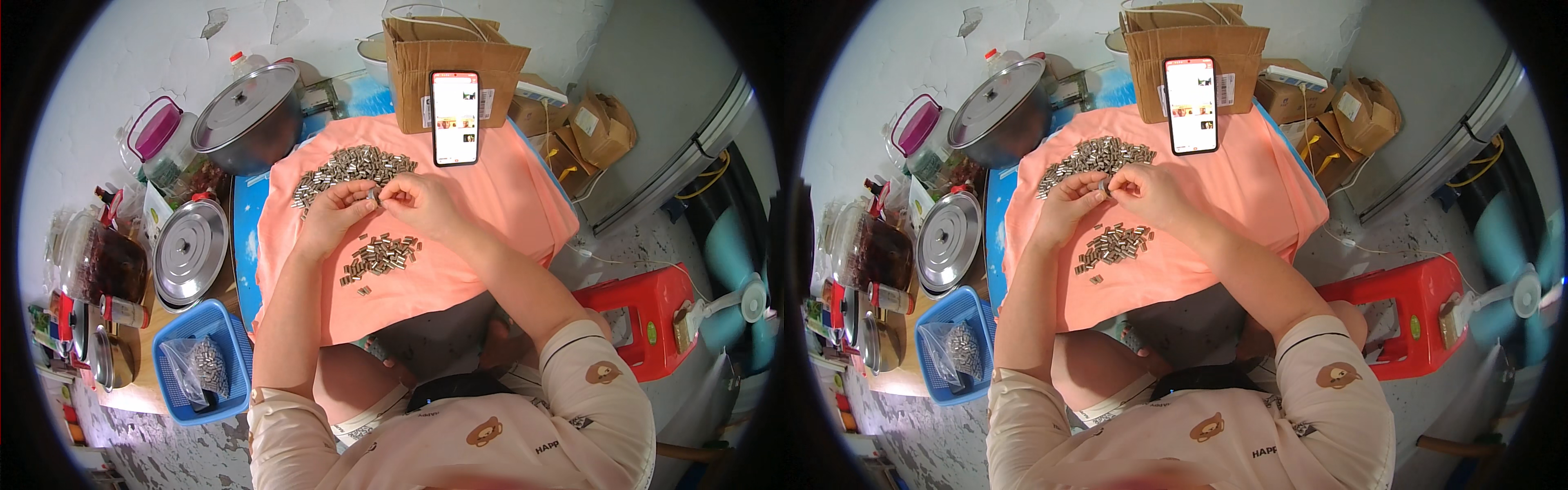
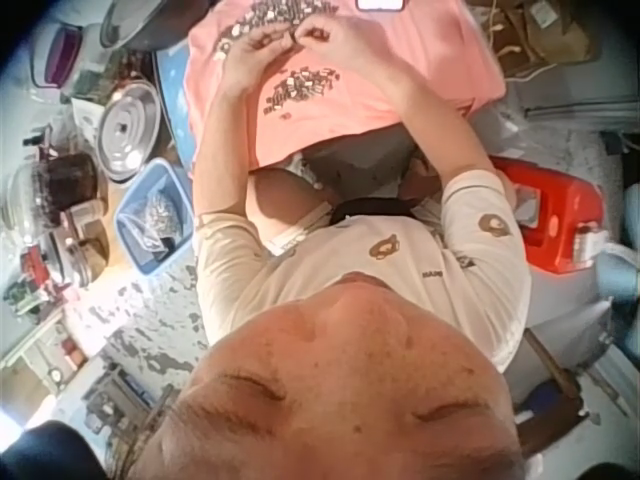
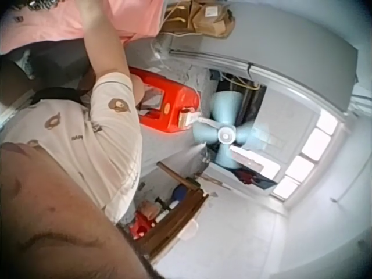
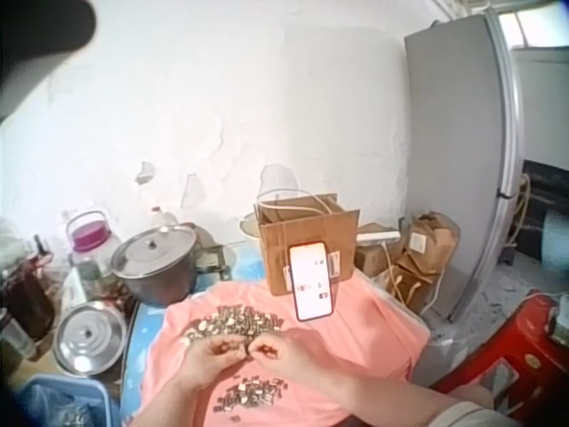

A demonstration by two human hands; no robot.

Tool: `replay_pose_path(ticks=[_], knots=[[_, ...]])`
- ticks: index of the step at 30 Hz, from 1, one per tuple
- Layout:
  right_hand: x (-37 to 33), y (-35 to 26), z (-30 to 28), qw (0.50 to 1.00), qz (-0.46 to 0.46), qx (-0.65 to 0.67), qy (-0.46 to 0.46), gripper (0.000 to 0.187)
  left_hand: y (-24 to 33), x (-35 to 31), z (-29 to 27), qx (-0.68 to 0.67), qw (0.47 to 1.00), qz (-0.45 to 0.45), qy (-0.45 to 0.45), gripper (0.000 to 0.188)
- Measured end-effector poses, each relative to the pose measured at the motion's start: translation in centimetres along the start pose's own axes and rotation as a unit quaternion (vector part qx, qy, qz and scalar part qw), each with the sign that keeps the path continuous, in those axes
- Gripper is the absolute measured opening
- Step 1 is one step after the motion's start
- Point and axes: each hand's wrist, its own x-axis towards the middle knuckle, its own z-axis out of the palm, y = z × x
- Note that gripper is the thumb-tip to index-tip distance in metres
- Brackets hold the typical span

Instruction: Sorting small metal bushings on a pink cloth on a table.

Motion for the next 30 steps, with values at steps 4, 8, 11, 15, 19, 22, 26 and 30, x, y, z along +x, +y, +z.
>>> replay_pose_path(ticks=[4, 8, 11, 15, 19, 22, 26, 30], knots=[[0.04, -0.06, 0.33, 1.000, 0.018, -0.004, 0.007, 0.010, -0.09, -0.14, -0.26, 0.014, 1.000, 0.001, 0.018, 0.026], [-0.01, 0.11, 0.46, 0.998, 0.044, 0.044, 0.008, 0.009, 0.15, -0.22, -0.13, -0.010, 1.000, -0.002, 0.008, 0.026], [-0.02, 0.30, 0.52, 0.996, 0.052, 0.070, 0.010, 0.009, 0.16, -0.19, -0.06, -0.011, 1.000, -0.002, 0.004, 0.027], [0.01, 0.42, 0.45, 0.998, 0.031, 0.050, 0.009, 0.009, 0.17, -0.21, -0.02, -0.009, 1.000, -0.002, 0.003, 0.027], [0.02, 0.20, 0.45, 1.000, -0.004, 0.015, 0.014, 0.009, -0.06, -0.19, -0.22, 0.003, 1.000, 0.003, 0.002, 0.027], [0.02, 0.31, 0.52, 0.997, -0.059, -0.040, 0.030, 0.008, -0.25, -0.11, -0.12, 0.044, 0.999, 0.011, 0.021, 0.027], [-0.09, 0.49, 0.71, 0.999, 0.004, 0.020, 0.026, 0.008, -0.03, -0.22, 0.09, 0.026, 0.999, 0.017, 0.018, 0.027], [-0.07, 0.27, 0.62, 0.995, 0.053, 0.079, 0.021, 0.007, 0.19, -0.36, 0.11, -0.011, 1.000, -0.002, 0.014, 0.027]])
